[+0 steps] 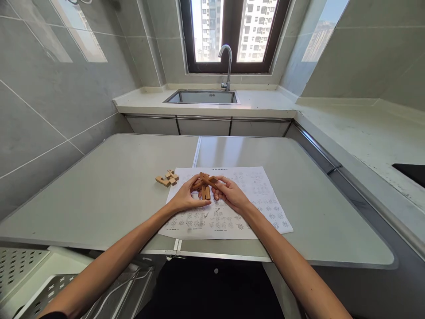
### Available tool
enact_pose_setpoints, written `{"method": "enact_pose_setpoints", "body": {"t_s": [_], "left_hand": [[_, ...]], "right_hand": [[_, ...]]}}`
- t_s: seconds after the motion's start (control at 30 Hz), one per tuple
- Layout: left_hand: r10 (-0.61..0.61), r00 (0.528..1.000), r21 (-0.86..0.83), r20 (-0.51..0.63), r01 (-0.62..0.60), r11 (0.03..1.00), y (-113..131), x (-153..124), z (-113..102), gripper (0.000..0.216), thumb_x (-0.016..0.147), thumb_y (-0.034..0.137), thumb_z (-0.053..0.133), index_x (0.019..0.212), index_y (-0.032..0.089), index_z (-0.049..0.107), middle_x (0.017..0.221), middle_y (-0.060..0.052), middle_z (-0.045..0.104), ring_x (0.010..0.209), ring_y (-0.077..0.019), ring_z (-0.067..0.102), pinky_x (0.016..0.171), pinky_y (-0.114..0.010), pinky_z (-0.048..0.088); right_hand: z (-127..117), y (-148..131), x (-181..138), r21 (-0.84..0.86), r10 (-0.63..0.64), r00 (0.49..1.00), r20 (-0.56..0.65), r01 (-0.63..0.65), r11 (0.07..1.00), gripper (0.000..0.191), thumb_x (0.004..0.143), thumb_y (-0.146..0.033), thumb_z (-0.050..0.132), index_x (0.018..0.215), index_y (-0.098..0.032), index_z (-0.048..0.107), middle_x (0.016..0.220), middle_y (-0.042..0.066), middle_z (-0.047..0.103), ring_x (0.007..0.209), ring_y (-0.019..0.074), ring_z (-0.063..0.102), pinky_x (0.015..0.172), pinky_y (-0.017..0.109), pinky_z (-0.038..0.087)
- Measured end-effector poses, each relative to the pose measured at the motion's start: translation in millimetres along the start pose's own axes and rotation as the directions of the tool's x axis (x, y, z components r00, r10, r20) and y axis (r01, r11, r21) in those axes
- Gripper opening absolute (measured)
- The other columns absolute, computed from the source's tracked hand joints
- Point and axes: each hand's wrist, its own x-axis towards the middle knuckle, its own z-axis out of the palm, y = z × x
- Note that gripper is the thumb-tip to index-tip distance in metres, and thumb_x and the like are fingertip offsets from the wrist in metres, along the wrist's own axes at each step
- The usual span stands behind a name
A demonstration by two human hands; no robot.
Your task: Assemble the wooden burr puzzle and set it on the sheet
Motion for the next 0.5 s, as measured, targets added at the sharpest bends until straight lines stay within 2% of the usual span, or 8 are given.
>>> {"method": "enact_pose_setpoints", "body": {"t_s": [0.1, 0.23, 0.5], "left_hand": [[-0.005, 1.0, 0.008, -0.007, 0.005, 1.0, -0.6, 0.2, 0.2, 0.075, 0.071, 0.038, 0.089, 0.137, 0.02, 0.056, 0.104, -0.004, 0.069, 0.099, -0.0227, 0.066, 0.087, -0.032, 0.051], [-0.01, 1.0, 0.008, -0.009, 0.011, 1.0, -2.5, 1.7, 0.1, 0.068, 0.073, 0.042, 0.088, 0.132, 0.02, 0.059, 0.101, -0.003, 0.069, 0.096, -0.0216, 0.066, 0.086, -0.032, 0.052], [-0.015, 0.999, -0.11, -0.028, 0.012, 0.994, -8.6, 5.2, 0.1, 0.071, 0.076, 0.043, 0.086, 0.136, 0.018, 0.057, 0.113, -0.007, 0.069, 0.101, -0.0225, 0.066, 0.088, -0.033, 0.053]], "right_hand": [[-0.5, -1.2, -0.5, -0.006, 0.03, 0.999, 0.017, -0.03, 1.0, 0.042, 0.085, -0.05, 0.083, 0.111, -0.021, 0.066, 0.072, -0.003, 0.061, 0.055, 0.0097, 0.053, 0.058, 0.026, 0.044], [2.2, -3.9, -1.8, -0.017, 0.04, 0.999, -0.008, -0.04, 0.999, 0.042, 0.085, -0.05, 0.083, 0.11, -0.021, 0.066, 0.07, -0.004, 0.058, 0.052, 0.0092, 0.048, 0.054, 0.026, 0.041], [2.9, -4.1, -2.2, 0.09, 0.018, 0.999, 0.048, -0.022, 0.996, 0.044, 0.086, -0.043, 0.084, 0.119, -0.024, 0.063, 0.076, -0.004, 0.06, 0.058, 0.0092, 0.05, 0.06, 0.026, 0.043]]}}
